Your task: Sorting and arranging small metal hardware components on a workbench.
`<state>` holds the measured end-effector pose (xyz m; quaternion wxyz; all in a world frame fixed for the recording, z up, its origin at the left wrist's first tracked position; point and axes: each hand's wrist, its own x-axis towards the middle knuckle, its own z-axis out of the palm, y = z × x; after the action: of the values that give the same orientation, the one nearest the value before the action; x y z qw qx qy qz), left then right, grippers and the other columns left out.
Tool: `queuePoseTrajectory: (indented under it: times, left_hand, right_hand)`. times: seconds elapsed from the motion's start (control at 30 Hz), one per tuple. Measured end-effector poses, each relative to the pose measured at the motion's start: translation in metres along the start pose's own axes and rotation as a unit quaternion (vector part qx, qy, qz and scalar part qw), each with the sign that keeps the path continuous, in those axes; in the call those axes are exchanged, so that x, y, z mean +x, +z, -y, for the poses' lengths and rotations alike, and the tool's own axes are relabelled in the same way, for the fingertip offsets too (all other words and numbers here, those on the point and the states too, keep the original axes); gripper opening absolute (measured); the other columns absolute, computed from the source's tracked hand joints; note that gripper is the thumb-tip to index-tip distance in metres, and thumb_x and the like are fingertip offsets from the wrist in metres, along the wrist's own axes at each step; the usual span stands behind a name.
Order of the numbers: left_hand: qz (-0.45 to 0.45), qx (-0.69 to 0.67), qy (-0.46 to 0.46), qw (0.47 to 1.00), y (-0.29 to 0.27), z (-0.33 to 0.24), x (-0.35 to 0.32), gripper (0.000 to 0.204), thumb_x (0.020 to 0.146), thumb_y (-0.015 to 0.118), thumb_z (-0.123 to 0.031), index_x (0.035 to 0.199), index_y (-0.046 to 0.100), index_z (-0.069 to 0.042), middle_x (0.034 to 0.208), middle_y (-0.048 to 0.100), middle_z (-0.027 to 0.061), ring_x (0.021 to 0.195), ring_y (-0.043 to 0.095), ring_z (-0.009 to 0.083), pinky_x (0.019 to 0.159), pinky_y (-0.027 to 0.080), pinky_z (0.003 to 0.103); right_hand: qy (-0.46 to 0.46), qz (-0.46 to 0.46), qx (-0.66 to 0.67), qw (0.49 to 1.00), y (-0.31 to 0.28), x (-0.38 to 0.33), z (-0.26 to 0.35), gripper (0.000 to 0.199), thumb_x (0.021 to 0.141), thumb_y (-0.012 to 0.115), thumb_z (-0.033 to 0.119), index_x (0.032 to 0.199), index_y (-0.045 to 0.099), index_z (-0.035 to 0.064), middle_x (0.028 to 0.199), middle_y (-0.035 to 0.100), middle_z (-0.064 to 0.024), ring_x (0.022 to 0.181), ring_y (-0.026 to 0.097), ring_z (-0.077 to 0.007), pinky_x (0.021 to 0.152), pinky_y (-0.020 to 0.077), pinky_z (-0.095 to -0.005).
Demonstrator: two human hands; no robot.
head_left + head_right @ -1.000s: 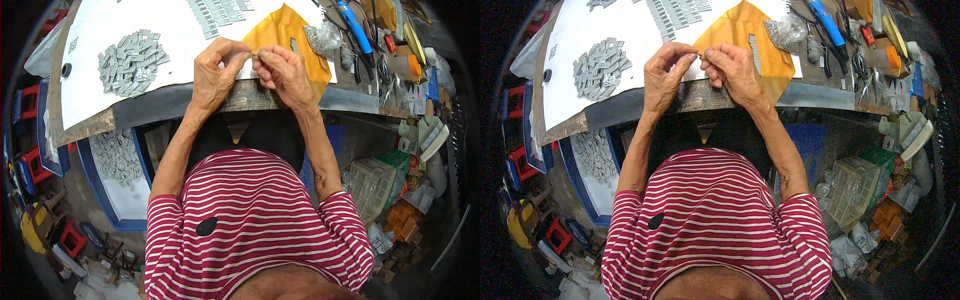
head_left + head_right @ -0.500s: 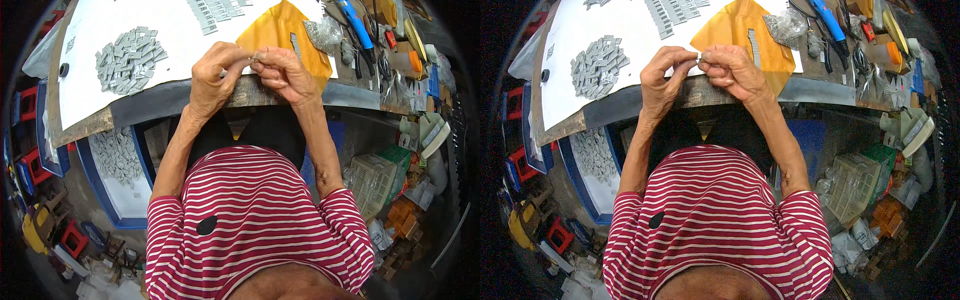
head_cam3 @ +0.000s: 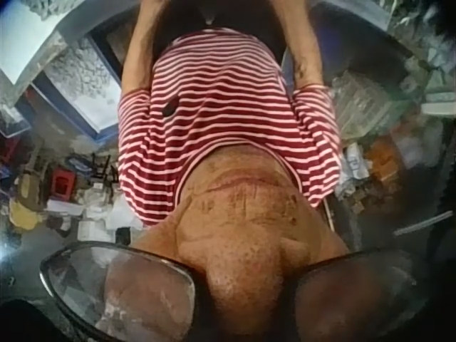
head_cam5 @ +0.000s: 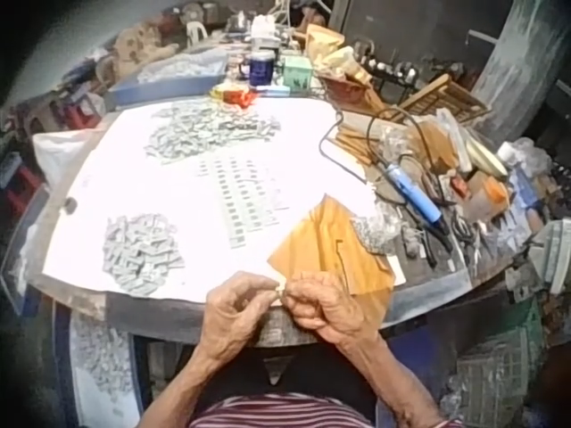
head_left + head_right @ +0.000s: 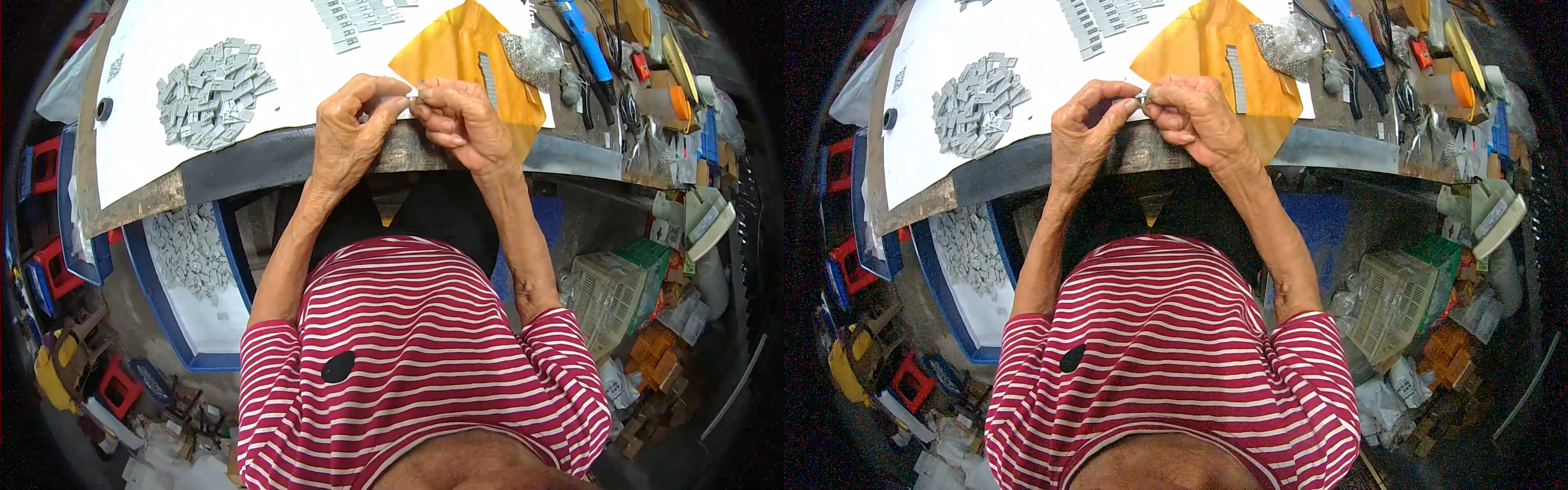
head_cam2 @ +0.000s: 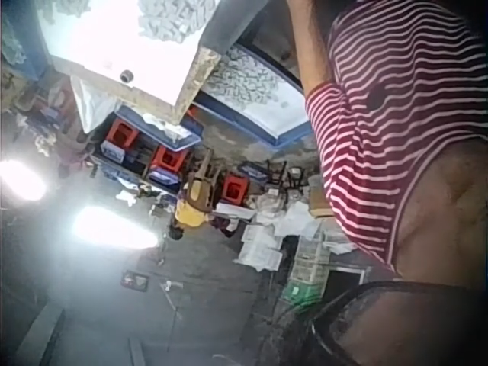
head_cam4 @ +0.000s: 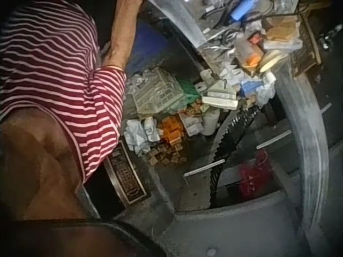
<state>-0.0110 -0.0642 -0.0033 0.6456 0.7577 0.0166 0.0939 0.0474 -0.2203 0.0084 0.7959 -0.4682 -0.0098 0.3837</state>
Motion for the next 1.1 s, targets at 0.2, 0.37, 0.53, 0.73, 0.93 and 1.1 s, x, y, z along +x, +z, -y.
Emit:
queuePoseTrajectory:
  times: [0.2,0.37,0.53,0.73,0.93,1.1]
  left_hand:
    - [-0.002,-0.016,0.027,1.000,0.002,0.004,0.001,0.010,0.079,0.061,-0.005,0.088,0.063,0.000,0.079,0.061,0.0031,0.069,0.054,0.0081,0.062,0.044,0.022]
    - [-0.013,-0.015,0.050,0.999,0.003,0.004,0.001,0.009,0.077,0.061,-0.004,0.085,0.063,0.000,0.074,0.061,0.0042,0.060,0.052,0.0084,0.055,0.042,0.023]
    - [-0.012,-0.010,0.038,0.999,0.003,0.003,0.000,0.009,0.076,0.061,-0.004,0.085,0.063,0.000,0.072,0.060,0.0036,0.058,0.050,0.0080,0.053,0.041,0.023]
    - [0.017,-0.021,-0.056,0.998,-0.001,-0.003,-0.003,0.015,0.081,0.060,-0.006,0.095,0.062,0.000,0.081,0.061,0.0015,0.070,0.053,0.0047,0.062,0.043,0.017]
    - [0.010,-0.165,-0.096,0.981,-0.003,-0.006,-0.002,0.015,0.082,0.058,-0.007,0.093,0.062,0.002,0.066,0.058,0.0012,0.056,0.051,0.0042,0.051,0.041,0.017]
    - [0.029,-0.175,-0.109,0.978,-0.006,-0.003,-0.002,0.016,0.084,0.056,-0.007,0.095,0.061,0.003,0.066,0.058,0.0023,0.056,0.052,0.0045,0.052,0.043,0.016]
  right_hand:
    - [0.012,0.024,0.028,0.999,-0.002,-0.002,0.001,0.011,0.085,0.051,0.009,0.079,0.051,-0.0006,0.071,0.052,-0.0062,0.044,0.036,-0.0005,0.034,0.0281,-0.0115]
    - [0.005,0.005,0.013,1.000,0.000,-0.003,-0.001,0.012,0.085,0.051,0.009,0.078,0.051,0.0000,0.070,0.052,-0.0054,0.044,0.035,-0.0002,0.034,0.0276,-0.0112]
    - [-0.010,0.001,-0.023,1.000,0.001,-0.005,-0.001,0.012,0.086,0.051,0.010,0.077,0.051,0.0004,0.069,0.051,-0.0041,0.044,0.034,0.0005,0.034,0.0264,-0.0112]
    - [-0.024,-0.002,-0.026,0.999,0.004,-0.007,-0.002,0.012,0.085,0.052,0.010,0.078,0.052,0.0004,0.070,0.052,-0.0041,0.044,0.033,0.0012,0.034,0.0260,-0.0113]
    - [-0.064,-0.046,-0.054,0.995,0.014,-0.011,-0.005,0.010,0.082,0.053,0.006,0.075,0.053,-0.0011,0.066,0.052,-0.0033,0.045,0.036,-0.0017,0.035,0.0249,-0.0150]
    - [-0.087,-0.070,-0.122,0.986,0.016,-0.013,-0.006,0.010,0.080,0.054,0.007,0.074,0.054,-0.0007,0.062,0.050,-0.0005,0.045,0.035,-0.0022,0.036,0.0256,-0.0160]
